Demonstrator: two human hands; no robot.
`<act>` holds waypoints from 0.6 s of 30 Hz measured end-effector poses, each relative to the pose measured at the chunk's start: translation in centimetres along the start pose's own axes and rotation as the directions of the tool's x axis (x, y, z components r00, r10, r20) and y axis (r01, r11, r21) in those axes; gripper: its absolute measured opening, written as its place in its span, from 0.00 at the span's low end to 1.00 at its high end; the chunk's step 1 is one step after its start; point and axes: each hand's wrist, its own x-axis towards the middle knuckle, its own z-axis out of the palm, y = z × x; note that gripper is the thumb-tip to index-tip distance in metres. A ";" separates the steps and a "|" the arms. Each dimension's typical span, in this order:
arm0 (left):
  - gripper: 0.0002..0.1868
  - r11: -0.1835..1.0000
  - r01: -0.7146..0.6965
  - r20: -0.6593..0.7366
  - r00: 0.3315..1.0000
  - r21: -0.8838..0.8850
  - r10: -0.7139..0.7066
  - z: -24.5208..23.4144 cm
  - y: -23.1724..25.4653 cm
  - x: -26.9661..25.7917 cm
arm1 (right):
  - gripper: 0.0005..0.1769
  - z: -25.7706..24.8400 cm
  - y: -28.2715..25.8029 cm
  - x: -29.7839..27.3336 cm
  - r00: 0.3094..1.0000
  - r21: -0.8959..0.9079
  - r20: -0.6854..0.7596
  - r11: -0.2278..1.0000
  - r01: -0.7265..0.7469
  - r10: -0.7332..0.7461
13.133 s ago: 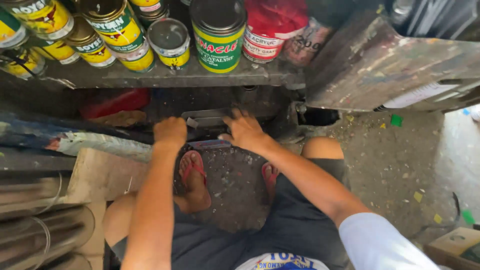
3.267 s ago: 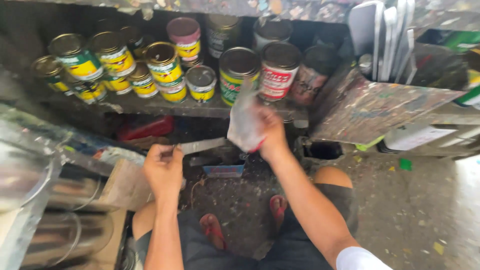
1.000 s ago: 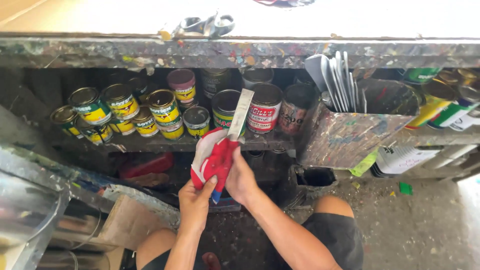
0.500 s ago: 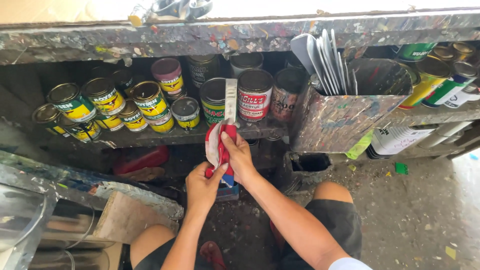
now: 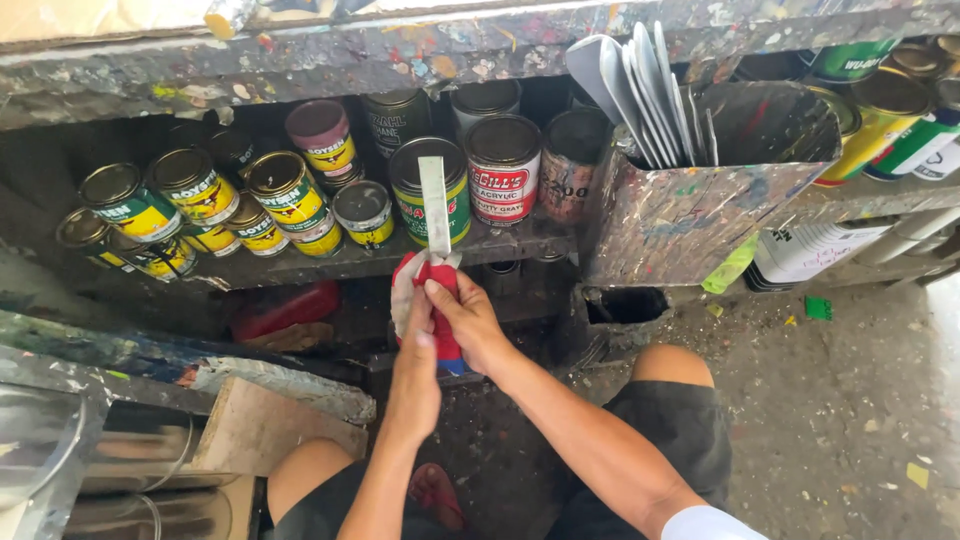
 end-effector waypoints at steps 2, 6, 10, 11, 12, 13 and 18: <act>0.38 0.976 0.043 0.038 0.998 0.213 -0.052 1.2 2.5 -0.6 | 0.08 -0.2 0.5 -0.2 1.000 -0.070 0.001 0.997 0.025 -0.025; 0.35 0.583 -0.063 0.025 0.997 0.810 0.073 -0.3 -1.0 -1.2 | 0.07 -1.3 1.3 -1.6 0.994 -0.291 0.077 0.953 0.091 -0.072; 0.34 0.855 0.096 -0.321 0.943 0.510 0.085 -5.2 1.6 2.3 | 0.05 -2.4 0.4 -2.7 0.993 -0.297 0.119 0.954 0.051 -0.016; 0.39 0.986 0.093 -0.247 0.967 0.140 -0.057 -6.4 0.9 3.8 | 0.05 -2.9 0.4 -3.0 0.973 -0.280 0.230 0.959 0.035 0.032; 0.45 0.960 0.114 -0.130 0.980 -0.255 -0.151 -7.6 0.2 5.4 | 0.05 -3.3 0.1 -2.9 0.936 -0.267 0.345 0.963 0.023 0.074; 0.45 0.960 0.112 -0.136 0.979 -0.258 -0.151 -7.6 0.3 6.3 | 0.05 -3.0 -0.6 -3.6 0.934 -0.271 0.350 0.962 0.021 0.078; 0.25 0.728 0.028 -0.177 0.963 -0.685 -0.203 -6.3 -2.3 9.8 | 0.10 -3.1 -3.3 -4.3 0.810 -0.417 0.534 0.909 0.004 0.242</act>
